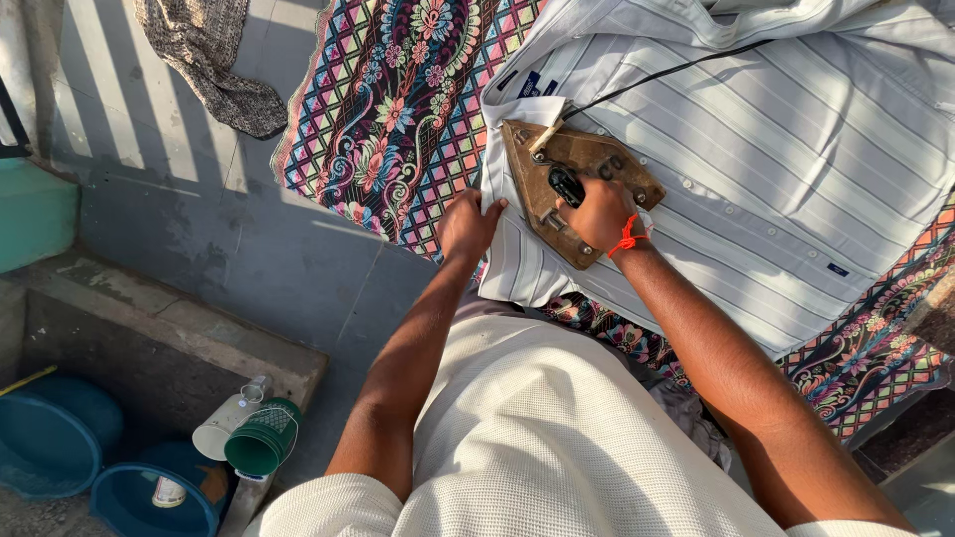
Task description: The person irons a striped shirt on a patterned surface using an iron, smoothing the fabric by hand and repositioning the shirt to reach different sections.
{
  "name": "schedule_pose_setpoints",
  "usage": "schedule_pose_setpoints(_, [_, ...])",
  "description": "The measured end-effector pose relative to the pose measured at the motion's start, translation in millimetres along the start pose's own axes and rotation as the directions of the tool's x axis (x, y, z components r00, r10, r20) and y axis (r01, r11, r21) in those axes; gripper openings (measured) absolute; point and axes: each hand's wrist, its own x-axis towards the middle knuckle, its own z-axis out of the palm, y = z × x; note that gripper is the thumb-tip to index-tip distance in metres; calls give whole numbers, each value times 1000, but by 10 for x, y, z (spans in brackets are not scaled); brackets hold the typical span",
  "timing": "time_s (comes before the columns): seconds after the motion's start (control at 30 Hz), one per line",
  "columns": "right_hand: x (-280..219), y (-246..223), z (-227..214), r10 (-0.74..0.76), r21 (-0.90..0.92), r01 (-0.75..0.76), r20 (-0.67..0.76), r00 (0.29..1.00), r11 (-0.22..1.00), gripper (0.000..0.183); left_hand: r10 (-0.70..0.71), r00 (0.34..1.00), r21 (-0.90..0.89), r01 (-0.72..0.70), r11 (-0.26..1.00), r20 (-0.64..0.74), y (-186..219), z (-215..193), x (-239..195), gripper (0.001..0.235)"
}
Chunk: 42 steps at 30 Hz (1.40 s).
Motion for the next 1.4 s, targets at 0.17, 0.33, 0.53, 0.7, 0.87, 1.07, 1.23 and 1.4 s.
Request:
schedule_pose_setpoints(0.17, [-21,70,27,-22,29,22,8,1000,999,25,-94,993,-219,108,970,75,-307,140,9,37])
schedule_pose_setpoints(0.33, [0,78,86,-96,-63,108,170,981,992,28,22,999,-133,-27,991,-44,-357,185,3,40])
schedule_pose_setpoints(0.53, [203,-99,249,-71,-109,88,145,987,990,25,-105,982,-183,133,974,157,-277,-64,-184,39])
schedule_pose_setpoints(0.7, [359,-186,300,-46,-39,49,87,995,998,28,-103,984,-93,117,989,149,-311,-20,-162,40])
schedule_pose_setpoints(0.87, [184,3,249,-5,-77,20,191,982,997,30,-34,998,-95,39,995,53,-428,103,-128,37])
schedule_pose_setpoints(1.07, [-297,587,98,164,-164,-130,214,963,978,30,146,942,-112,-188,976,-302,-341,244,-434,47])
schedule_pose_setpoints(1.23, [-495,916,58,212,-193,-179,171,962,965,31,682,719,270,-689,673,133,-123,648,-1212,63])
schedule_pose_setpoints(1.4, [-571,990,187,243,-152,-218,175,954,964,31,756,647,331,-737,590,94,-370,1271,-1265,33])
